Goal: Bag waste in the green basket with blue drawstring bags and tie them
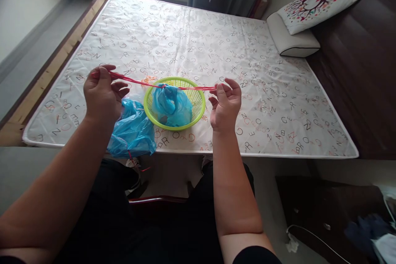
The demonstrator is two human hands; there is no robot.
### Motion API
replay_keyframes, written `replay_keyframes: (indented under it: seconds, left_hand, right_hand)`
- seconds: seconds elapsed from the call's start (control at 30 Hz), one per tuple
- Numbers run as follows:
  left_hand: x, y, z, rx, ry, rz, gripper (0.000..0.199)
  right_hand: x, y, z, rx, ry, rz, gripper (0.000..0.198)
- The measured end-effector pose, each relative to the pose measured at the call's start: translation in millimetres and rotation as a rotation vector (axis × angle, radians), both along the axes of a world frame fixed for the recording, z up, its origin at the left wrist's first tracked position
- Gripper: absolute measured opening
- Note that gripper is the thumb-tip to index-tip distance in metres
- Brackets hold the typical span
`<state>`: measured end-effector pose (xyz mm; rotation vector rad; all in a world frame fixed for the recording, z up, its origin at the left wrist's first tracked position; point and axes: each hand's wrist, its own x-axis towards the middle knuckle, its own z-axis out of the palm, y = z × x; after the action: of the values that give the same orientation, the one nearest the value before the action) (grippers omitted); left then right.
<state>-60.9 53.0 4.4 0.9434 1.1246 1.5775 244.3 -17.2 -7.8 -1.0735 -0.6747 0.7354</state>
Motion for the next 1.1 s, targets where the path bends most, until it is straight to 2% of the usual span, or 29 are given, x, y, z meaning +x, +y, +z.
replay_keyframes:
  seconds: [0.07, 0.2, 0.27, 0.43, 0.57, 0.67, 0.77, 0.87, 0.97, 1.1]
  left_hand:
    - [-1.0, 1.2, -1.1, -0.007, 0.011, 0.020, 0.032]
    - [-1.0, 1.3, -3.1, -0.066, 0.015, -0.110, 0.033]
    - [0.3, 0.5, -2.9, -0.093, 0.022, -0.132, 0.036]
    - [1.7, -1.9, 0.6, -0.092, 0.076, -0.035, 0.034]
    - [-1.3, -3.3, 8.1, -0.133, 0.103, -0.069, 0.025]
    - [2.4, -9.7, 19.6, -0.189, 0.049, -0.154, 0.018]
    - [16.2, -26.3, 32.2, -0.178, -0.006, -0.266, 0.018]
    - [35.8, -48.9, 39.9, -0.119, 0.013, -0.424, 0.029]
    - [49.8, -64.2, 41.7, -0.076, 0.045, -0.570, 0.044]
    - [49.5, -64.6, 41.6, -0.076, 0.040, -0.611, 0.050]
  right_hand:
    - [-0.2, -0.8, 2.9, 0.009, -0.072, 0.021, 0.030]
    - [-5.9, -2.9, 9.0, 0.027, -0.163, 0.058, 0.027]
    - [-9.4, -4.4, 11.8, 0.014, -0.190, 0.064, 0.028]
    - [-7.5, -6.4, 14.1, 0.004, -0.231, 0.072, 0.028]
    - [-9.1, -9.1, 21.1, -0.003, -0.197, 0.082, 0.027]
    - [-22.4, -15.2, 33.0, -0.043, -0.205, 0.124, 0.027]
    - [-42.6, -25.2, 47.4, -0.064, -0.263, 0.214, 0.021]
    - [-62.9, -38.2, 61.9, -0.047, -0.353, 0.360, 0.013]
    - [-75.7, -49.1, 72.6, -0.028, -0.539, 0.524, 0.007]
    - [-77.2, -52.0, 72.1, 0.057, -0.781, 0.545, 0.012]
